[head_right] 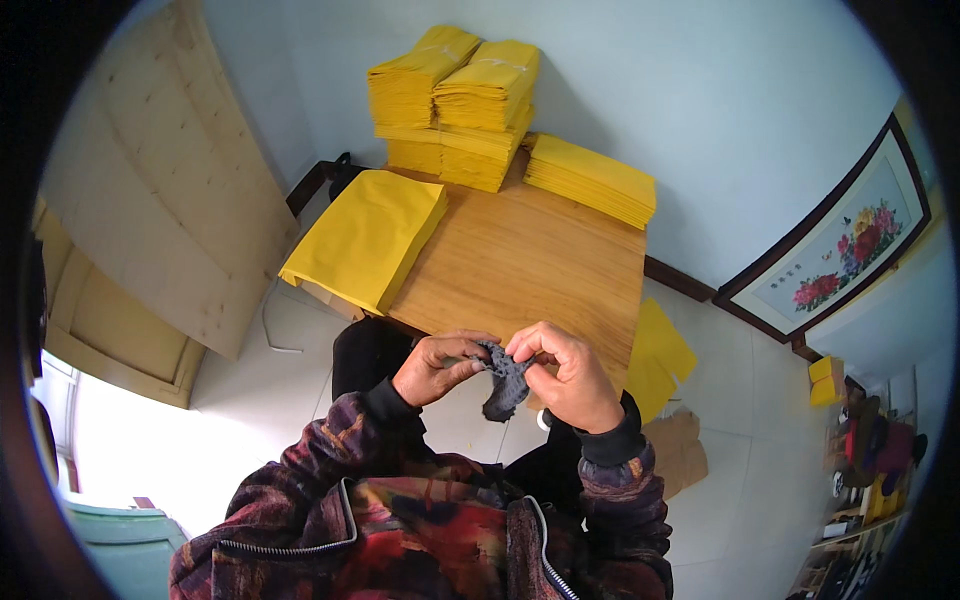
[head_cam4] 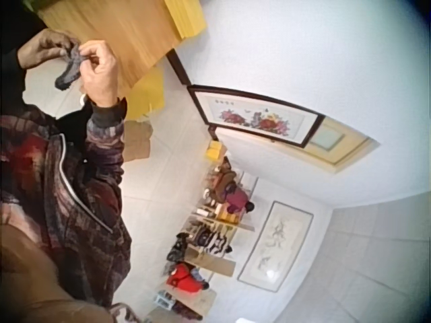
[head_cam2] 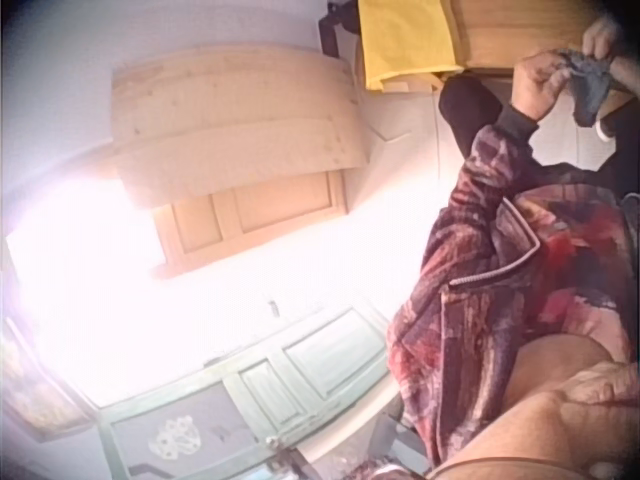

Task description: The person folds yellow sheets one at a time on a low wooden table, smoothing each fold and stacking the finished pieces. A small gray cloth is briefly handled and placed back on the table.

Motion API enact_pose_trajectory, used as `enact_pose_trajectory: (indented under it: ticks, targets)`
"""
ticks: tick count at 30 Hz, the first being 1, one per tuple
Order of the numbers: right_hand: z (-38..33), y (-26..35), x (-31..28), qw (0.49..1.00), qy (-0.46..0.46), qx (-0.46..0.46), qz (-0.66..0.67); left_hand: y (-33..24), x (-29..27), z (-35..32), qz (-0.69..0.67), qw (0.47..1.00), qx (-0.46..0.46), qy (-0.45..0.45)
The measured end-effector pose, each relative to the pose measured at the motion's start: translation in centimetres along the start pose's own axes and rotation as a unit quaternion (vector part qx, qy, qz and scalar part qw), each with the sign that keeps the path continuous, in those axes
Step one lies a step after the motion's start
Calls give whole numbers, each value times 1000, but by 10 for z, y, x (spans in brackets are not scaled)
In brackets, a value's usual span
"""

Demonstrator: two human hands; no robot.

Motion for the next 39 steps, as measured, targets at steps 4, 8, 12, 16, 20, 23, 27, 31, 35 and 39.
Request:
enact_pose_trajectory:
  ticks: [4, 8, 12, 16, 20, 23, 27, 31, 35, 39]
  targets:
    - [-3, -6, -11, 999, -2, 11, -39, -7, -7, 3, 26, 999, -24, -28]
    - [-3, -19, -20, 996, -18, 11, -87, -29, -19, 16, 113, 993, -4, -30]
    - [-7, -34, -25, 990, -50, 47, -120, -53, -17, 31, 187, 981, 46, -4]
    - [-12, -28, -28, 987, -99, 14, -129, -62, -14, 37, 179, 984, 17, -10]
    - [-14, -18, -33, 978, -138, 7, -156, -53, -16, 40, 135, 989, -52, -16]
    - [-10, -20, -38, 976, -166, 19, -140, -40, -19, 52, 116, 990, -72, -24]
    - [18, -19, -59, 946, -159, 53, -279, -29, -22, 94, 43, 995, -87, -27]
    - [28, 6, -81, 916, -211, -76, -333, -43, -30, 123, 63, 997, -3, -39]
    - [16, -7, -69, 885, -186, -119, -410, -23, -24, 113, 165, 984, 51, -52]
    - [1, -75, -23, 914, -112, -46, -388, 49, 2, 64, 168, 984, -65, -4]
Point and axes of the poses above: each hand's wrist, its own z-axis towards the middle knuckle, its own x-axis out of the palm, y = z × x, the point moved 5 cm from there along z, towards the middle knuckle, and after that the axes turned 6 degrees about y, right-handed, at the moved point
